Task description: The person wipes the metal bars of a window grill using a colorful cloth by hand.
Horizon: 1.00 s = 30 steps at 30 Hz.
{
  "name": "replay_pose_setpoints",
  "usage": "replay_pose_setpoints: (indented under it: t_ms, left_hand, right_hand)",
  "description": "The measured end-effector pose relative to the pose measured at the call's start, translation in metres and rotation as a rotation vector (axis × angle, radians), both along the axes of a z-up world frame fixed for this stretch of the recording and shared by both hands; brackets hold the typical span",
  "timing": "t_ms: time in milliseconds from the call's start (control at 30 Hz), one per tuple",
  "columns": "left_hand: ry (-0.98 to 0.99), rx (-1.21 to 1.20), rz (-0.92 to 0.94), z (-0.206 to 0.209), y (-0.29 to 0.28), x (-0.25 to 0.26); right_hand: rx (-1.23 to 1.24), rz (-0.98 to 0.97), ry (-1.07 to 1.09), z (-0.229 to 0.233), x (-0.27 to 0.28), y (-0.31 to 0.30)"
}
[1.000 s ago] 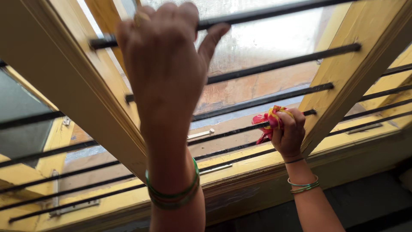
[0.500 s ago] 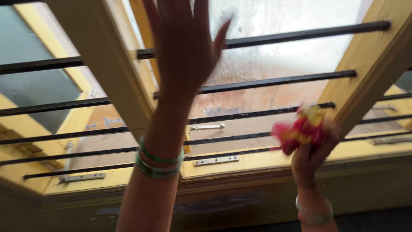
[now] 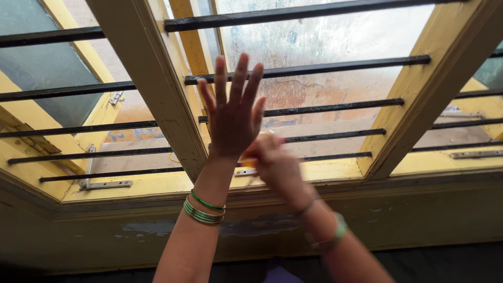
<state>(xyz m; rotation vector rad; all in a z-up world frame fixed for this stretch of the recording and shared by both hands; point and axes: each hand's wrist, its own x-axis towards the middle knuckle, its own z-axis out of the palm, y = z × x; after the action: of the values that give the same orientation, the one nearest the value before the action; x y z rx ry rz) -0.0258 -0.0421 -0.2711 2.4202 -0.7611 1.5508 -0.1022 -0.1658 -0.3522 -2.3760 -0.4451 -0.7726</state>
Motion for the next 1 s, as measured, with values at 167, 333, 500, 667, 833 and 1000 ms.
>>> replay_pose_setpoints:
  t_ms: [167, 333, 500, 667, 833, 1000]
  left_hand:
    - [0.024, 0.020, 0.049, -0.022, 0.010, 0.002]
    - [0.081, 0.064, 0.063, -0.044, 0.011, 0.001]
    - [0.018, 0.071, 0.050, -0.051, 0.010, 0.002]
    - [-0.081, 0.033, -0.037, -0.047, 0.010, 0.001]
    - [-0.084, -0.009, -0.057, -0.050, 0.009, 0.002]
    - [-0.132, -0.008, -0.041, -0.056, 0.010, 0.013]
  right_hand:
    - [-0.003, -0.267, -0.206, 0.005, -0.022, -0.139]
    - [-0.120, -0.526, -0.148, 0.012, -0.037, -0.164]
    - [0.041, -0.246, -0.055, -0.014, -0.005, -0.082]
    - [-0.018, -0.153, -0.131, -0.014, 0.009, 0.006]
    - [-0.027, -0.092, -0.016, -0.008, 0.008, -0.033]
    - [0.330, -0.077, -0.081, -0.001, -0.018, -0.136]
